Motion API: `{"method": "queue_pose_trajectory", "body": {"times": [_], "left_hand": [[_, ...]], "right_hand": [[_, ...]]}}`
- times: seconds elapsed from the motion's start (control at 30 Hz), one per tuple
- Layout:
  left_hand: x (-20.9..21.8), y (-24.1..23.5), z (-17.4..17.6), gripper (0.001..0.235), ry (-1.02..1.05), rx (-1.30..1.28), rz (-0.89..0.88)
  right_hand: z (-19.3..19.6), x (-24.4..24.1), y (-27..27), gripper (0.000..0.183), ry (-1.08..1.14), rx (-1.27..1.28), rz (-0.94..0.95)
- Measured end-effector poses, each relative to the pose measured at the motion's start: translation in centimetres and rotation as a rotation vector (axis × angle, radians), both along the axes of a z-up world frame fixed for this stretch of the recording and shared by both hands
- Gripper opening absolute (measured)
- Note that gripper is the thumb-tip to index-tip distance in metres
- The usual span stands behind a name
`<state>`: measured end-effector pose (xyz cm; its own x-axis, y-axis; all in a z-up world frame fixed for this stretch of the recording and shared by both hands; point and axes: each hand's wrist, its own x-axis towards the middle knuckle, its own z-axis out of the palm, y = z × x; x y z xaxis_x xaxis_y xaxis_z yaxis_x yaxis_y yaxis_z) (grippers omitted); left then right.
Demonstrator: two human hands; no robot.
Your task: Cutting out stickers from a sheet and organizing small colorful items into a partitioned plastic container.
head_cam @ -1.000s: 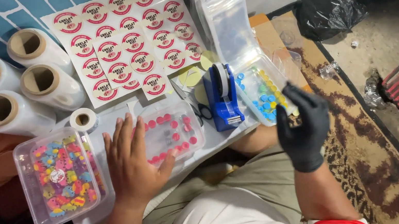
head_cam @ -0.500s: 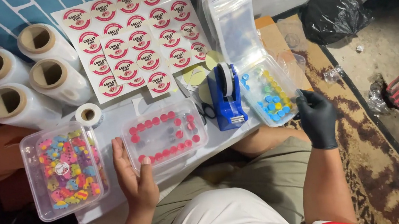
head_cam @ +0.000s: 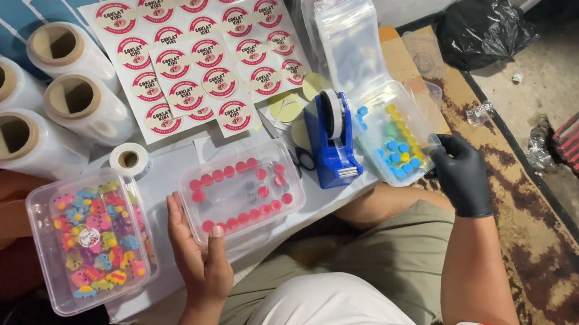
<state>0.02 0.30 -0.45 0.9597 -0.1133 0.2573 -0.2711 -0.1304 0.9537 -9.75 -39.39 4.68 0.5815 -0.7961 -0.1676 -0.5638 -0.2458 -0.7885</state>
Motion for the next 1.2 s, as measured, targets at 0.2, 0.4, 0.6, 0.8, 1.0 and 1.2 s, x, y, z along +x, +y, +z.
{"method": "queue_pose_trajectory", "body": {"times": [0.2,0.4,0.6,0.8,1.0,1.2], "left_hand": [[0.0,0.0,0.5,0.077,0.018,0.033,-0.008],[0.0,0.0,0.0,0.076,-0.058,0.047,0.003],[0.0,-0.1,-0.2,0.076,-0.143,0.041,0.004],[0.0,-0.2,0.2,0.075,-0.16,0.06,0.024],[0.0,-0.4,0.0,0.076,-0.135,0.005,0.021],[-0.3,-0.3,0.6,0.082,-0.07,-0.044,-0.001]], "right_hand": [[-0.4,1.1,0.4,0.053,0.084,-0.118,0.029],[-2.4,1.3,-1.1,0.051,-0.078,-0.085,0.03],[-3.5,0.9,-3.1,0.055,-0.266,0.135,0.038],[-4.0,-0.1,-4.7,0.056,-0.374,0.127,0.093],[2.0,0.0,-3.7,0.036,-0.486,0.029,0.182],[10.4,5.3,3.0,0.047,-0.23,-0.242,0.753]]}}
